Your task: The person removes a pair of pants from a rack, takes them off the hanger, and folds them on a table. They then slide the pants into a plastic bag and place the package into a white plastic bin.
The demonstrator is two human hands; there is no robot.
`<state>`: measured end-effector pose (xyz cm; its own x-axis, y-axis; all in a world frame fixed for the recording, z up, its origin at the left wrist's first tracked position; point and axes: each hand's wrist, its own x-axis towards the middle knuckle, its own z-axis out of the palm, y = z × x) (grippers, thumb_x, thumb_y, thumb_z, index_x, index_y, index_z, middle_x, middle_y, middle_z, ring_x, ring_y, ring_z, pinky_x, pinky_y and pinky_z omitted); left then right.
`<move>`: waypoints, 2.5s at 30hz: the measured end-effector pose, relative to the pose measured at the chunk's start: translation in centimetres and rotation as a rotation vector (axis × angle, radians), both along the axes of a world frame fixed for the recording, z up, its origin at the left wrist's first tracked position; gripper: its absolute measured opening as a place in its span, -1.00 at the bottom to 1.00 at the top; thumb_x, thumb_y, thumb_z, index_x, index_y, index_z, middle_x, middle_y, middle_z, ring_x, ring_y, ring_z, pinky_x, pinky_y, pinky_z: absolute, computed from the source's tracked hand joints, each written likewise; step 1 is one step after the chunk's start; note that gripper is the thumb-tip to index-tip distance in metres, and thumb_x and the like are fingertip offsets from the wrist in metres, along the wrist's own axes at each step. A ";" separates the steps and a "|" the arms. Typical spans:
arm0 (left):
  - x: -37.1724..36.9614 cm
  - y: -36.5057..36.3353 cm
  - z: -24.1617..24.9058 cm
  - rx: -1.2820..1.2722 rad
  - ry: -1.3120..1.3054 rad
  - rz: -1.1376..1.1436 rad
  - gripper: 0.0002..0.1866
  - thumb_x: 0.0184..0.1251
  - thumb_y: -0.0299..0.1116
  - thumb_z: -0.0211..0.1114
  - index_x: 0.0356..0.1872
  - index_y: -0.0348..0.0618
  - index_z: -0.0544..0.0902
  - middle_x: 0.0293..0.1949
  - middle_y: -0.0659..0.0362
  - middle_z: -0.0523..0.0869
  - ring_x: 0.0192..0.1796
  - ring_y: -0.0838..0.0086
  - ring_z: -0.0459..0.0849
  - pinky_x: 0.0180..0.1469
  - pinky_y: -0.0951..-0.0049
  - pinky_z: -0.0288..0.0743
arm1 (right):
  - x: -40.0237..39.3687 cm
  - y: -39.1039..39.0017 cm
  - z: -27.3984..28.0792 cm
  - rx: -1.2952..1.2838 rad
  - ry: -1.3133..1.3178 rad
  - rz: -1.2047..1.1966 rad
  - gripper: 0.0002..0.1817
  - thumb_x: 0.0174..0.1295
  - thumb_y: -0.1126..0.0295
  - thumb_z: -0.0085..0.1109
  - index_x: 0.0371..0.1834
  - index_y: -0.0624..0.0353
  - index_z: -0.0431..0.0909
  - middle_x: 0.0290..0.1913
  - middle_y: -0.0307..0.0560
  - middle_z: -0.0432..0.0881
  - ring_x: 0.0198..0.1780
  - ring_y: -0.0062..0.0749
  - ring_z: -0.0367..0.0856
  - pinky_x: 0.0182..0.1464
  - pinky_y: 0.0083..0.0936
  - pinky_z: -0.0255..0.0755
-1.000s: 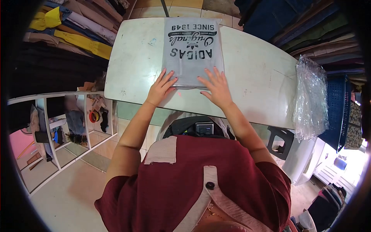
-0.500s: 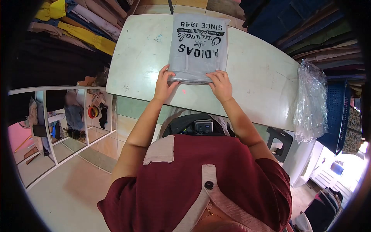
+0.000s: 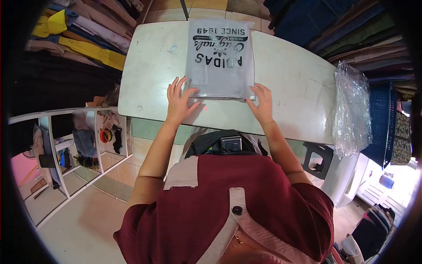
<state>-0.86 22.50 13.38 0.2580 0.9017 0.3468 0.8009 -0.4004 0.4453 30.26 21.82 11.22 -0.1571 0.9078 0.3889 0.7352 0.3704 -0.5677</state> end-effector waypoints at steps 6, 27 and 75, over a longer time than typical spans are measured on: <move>2.6 0.8 -0.9 0.013 0.206 -0.069 -0.20 -0.22 -0.16 0.53 0.23 0.31 0.44 0.42 -0.02 0.06 0.44 -0.07 -0.03 0.33 -0.22 -0.04 | 0.3 -1.1 1.1 -0.058 -0.059 -0.047 -0.43 -0.13 0.33 0.41 0.05 -0.04 0.49 0.12 -0.07 0.45 0.19 -0.09 0.35 0.19 -0.29 0.28; 5.4 0.4 1.4 -0.085 0.456 0.161 -0.13 -0.14 0.00 0.45 0.33 0.27 0.30 0.41 -0.05 0.11 0.42 -0.01 0.09 0.31 -0.29 -0.07 | -1.1 2.5 2.8 0.164 -0.007 0.094 -0.62 -0.07 0.54 0.30 -0.09 0.14 0.57 -0.13 -0.18 0.65 -0.11 -0.29 0.59 -0.04 -0.47 0.49; 2.9 15.1 -1.2 -0.698 -0.185 0.599 -0.48 0.24 0.09 0.09 -0.12 -0.21 0.63 -0.18 -0.08 0.68 -0.05 0.16 0.63 -0.02 0.29 0.45 | 8.9 8.0 0.0 -0.738 0.854 -0.552 -0.69 0.25 0.20 0.07 -0.14 0.22 0.57 -0.31 -0.23 0.61 -0.37 -0.57 0.48 -0.31 -0.61 0.36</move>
